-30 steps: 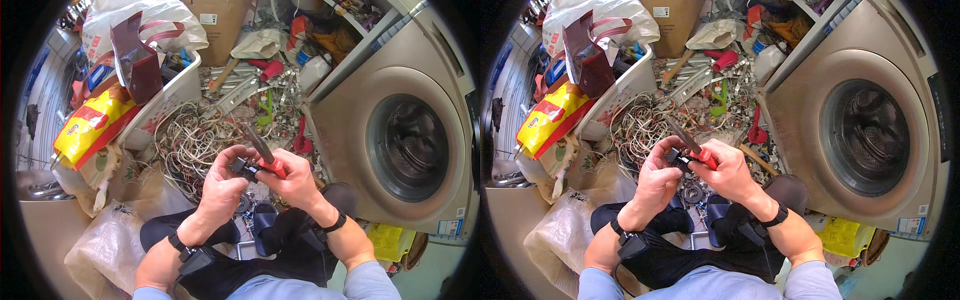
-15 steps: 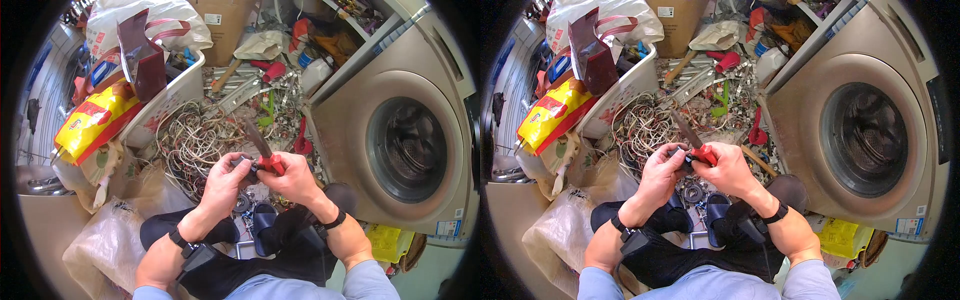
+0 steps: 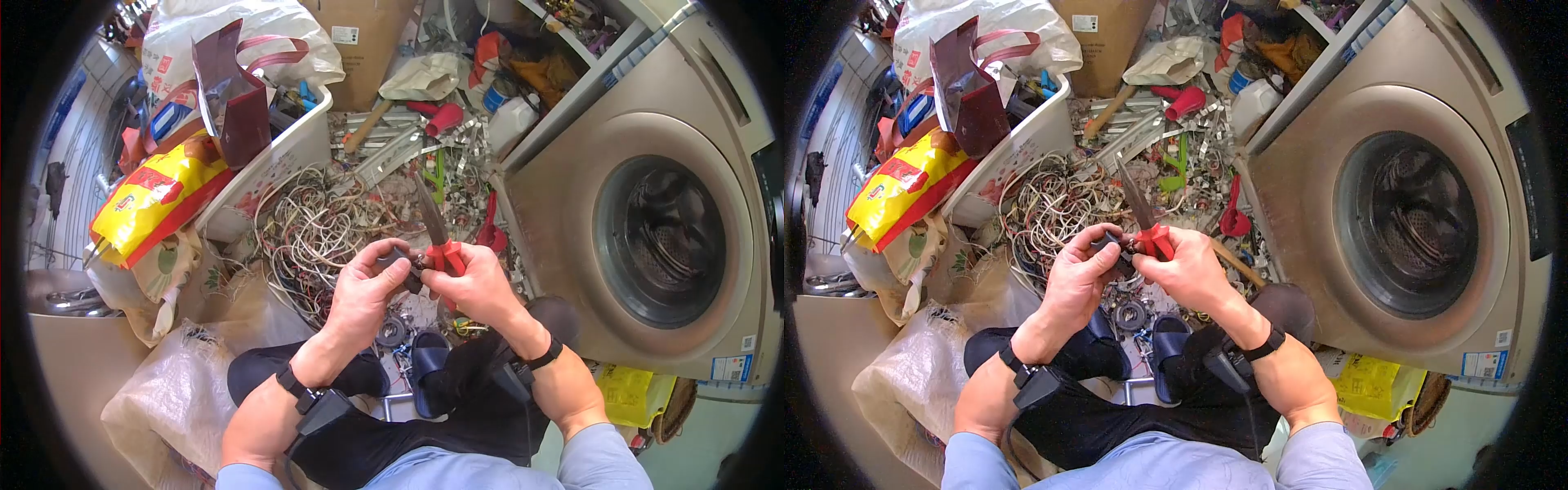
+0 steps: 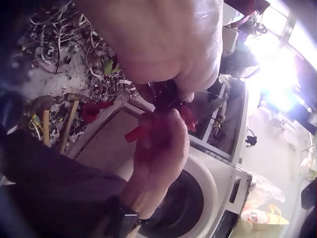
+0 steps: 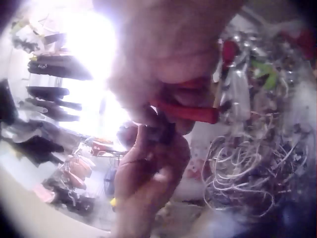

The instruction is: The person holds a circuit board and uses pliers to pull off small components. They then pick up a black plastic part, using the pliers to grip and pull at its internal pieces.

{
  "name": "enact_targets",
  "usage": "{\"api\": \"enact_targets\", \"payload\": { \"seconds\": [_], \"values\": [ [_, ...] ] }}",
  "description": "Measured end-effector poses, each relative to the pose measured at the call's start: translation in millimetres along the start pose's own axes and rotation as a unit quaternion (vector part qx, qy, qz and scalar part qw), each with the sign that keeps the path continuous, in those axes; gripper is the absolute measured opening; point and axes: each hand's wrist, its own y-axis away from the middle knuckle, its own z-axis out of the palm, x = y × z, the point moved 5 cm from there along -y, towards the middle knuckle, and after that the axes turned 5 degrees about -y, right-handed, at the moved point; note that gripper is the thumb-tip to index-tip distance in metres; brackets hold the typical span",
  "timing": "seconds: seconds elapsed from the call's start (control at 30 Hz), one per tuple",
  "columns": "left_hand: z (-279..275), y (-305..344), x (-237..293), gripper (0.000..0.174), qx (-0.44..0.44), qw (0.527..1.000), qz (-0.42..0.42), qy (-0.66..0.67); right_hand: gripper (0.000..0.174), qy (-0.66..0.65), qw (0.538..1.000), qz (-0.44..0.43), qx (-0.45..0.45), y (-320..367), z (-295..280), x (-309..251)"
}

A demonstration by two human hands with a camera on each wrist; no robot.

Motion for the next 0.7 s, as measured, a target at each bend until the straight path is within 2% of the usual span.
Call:
{"api": "enact_targets", "payload": {
  "seconds": [0.13,0.2,0.23,0.3,0.33,0.4,0.43,0.57,0.63,0.67,0.7],
  "values": [
    [-4,-1,2,0.031,0.004,0.997,0.038,-0.061,0.027,0.064,0.997,-0.039,0.021,1,1,-6],
    [-3,-1,4,0.030,0.001,0.998,0.051,-0.031,0.027,0.013,1.000,0.024,-0.009,1,3,-9],
    [-2,0,4,0.030,0.000,0.998,0.050,-0.033,0.027,0.010,1.000,0.023,-0.008,2,5,-4],
    [-5,-2,-4,0.025,0.023,0.995,-0.042,0.082,0.028,0.003,1.000,-0.021,0.020,1,9,3],
    [-5,-3,-3,0.025,0.024,0.996,-0.040,0.082,0.028,0.003,1.000,-0.021,0.017,1,12,4],
    [-6,-5,-3,0.020,0.029,0.992,-0.043,0.118,0.026,0.077,0.991,-0.091,0.060,4,14,-3],
    [-8,-5,-3,0.019,0.038,0.990,-0.043,0.127,0.022,0.057,0.992,-0.089,0.068,3,16,-4],
    [-2,-5,0,0.019,0.072,0.990,-0.024,0.122,0.020,0.044,0.994,-0.081,0.065,-3,18,-5],
    [0,-4,4,0.022,0.075,0.995,0.006,0.063,0.021,0.049,0.997,-0.025,0.063,-5,14,1],
    [-4,-5,4,0.022,0.074,0.995,0.006,0.064,0.021,0.050,0.996,-0.025,0.062,-5,12,2],
    [-10,-8,4,0.022,0.071,0.997,-0.002,-0.018,0.021,0.113,0.988,-0.088,0.060,-5,11,-4]
  ]
}}
